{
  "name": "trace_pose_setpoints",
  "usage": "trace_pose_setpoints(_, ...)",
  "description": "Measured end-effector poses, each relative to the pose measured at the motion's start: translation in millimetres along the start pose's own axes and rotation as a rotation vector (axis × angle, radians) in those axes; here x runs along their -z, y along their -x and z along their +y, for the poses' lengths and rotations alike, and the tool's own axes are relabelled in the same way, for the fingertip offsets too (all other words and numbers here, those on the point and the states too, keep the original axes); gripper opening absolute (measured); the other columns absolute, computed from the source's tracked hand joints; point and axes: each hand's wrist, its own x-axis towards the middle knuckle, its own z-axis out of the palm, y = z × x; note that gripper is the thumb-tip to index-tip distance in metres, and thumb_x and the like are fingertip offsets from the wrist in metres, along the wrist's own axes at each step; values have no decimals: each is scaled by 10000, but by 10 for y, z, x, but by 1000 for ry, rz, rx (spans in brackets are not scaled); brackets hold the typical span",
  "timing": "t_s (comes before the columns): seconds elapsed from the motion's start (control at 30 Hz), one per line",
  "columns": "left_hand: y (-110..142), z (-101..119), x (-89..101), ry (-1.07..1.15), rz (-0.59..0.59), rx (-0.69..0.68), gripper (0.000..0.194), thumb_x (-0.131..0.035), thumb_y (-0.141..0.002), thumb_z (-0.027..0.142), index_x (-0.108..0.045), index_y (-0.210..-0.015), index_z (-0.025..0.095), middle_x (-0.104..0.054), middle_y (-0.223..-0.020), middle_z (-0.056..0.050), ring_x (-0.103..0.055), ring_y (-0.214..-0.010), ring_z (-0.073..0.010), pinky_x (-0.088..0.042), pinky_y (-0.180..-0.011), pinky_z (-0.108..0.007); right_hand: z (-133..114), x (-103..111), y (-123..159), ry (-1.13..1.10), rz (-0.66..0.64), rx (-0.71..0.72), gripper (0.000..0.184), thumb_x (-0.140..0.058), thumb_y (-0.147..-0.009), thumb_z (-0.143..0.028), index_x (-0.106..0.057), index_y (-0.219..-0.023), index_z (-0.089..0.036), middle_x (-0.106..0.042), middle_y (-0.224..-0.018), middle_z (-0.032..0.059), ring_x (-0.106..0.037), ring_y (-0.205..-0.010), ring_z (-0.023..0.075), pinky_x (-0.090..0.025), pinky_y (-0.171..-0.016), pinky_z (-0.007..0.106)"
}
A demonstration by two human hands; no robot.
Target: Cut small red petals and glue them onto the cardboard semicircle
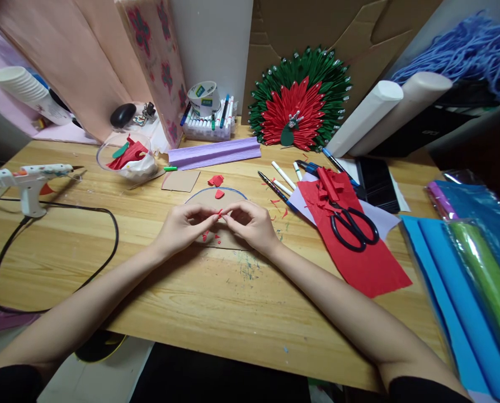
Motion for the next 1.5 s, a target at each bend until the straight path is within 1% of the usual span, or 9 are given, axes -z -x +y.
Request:
trace_pose_setpoints(0.2, -6, -13, 7, -114, 22, -106, 226, -566, -818, 315, -701, -881, 144, -708, -801, -72, -614, -660, -130, -471, -597, -238, 11, -14, 3, -70, -5, -73, 144, -643, -774, -288, -646, -872, -183, -657, -792, 41, -605, -681, 140, -506, -622, 281)
trace_pose_setpoints(0.37, -14, -1, 27, -231, 48, -200, 201, -558, -829, 302, -690, -860, 154, -687, -763, -51, -576, -635, -113, -435, -578, -227, 22, -11, 3, -61, -15, -108, 190, -652, -766, -284, -660, -928, -185, -664, -816, 44, -602, -673, 137, -498, -605, 279)
trace_pose_setpoints(0.53, -13, 0, 55, -329, 50, -281, 193, -540, -841, 290, -676, -886, 161, -660, -747, -42, -543, -619, -105, -417, -584, -229, 18, -11, -10, -80, -27, -147, 190, -667, -751, -289, -663, -903, -176, -665, -787, 37, -591, -642, 126, -483, -573, 265)
trace_pose_setpoints(0.7, -21, 2, 70, -335, 45, -299, 175, -540, -841, 271, -664, -890, 158, -661, -772, -41, -547, -624, -102, -422, -597, -231, 10, -18, -27, -125, -28, -186, 163, -675, -744, -300, -655, -843, -172, -665, -760, 31, -587, -608, 113, -477, -558, 256)
trace_pose_setpoints(0.9, -50, -13, 95, -354, 38, -363, 168, -538, -847, 254, -660, -932, 176, -665, -817, -45, -559, -681, -112, -436, -652, -250, 16, -22, -38, -167, -26, -201, 224, -688, -732, -304, -660, -911, -173, -689, -822, 47, -623, -670, 130, -508, -613, 275)
trace_pose_setpoints(1.03, -62, -24, 108, -361, 22, -370, 157, -543, -845, 254, -656, -907, 164, -659, -804, -50, -576, -711, -123, -442, -666, -260, 24, -20, -38, -195, -63, -247, 211, -696, -724, -308, -674, -879, -166, -701, -793, 46, -634, -654, 131, -517, -612, 275)
trace_pose_setpoints(1.27, -68, -26, 118, -361, 19, -374, 130, -553, -837, 224, -649, -910, 173, -665, -835, -47, -590, -741, -124, -452, -693, -266, 35, -12, -54, -246, -54, -289, 208, -730, -685, -287, -683, -846, -166, -713, -796, 51, -656, -688, 151, -532, -636, 294)
trace_pose_setpoints(1.5, -73, -14, 129, -354, 11, -369, 128, -560, -837, 233, -650, -901, 170, -670, -837, -50, -604, -751, -127, -464, -696, -267, 24, -11, -66, -219, -34, -304, 162, -716, -696, -279, -694, -801, -158, -702, -717, 37, -608, -572, 113, -508, -562, 267)
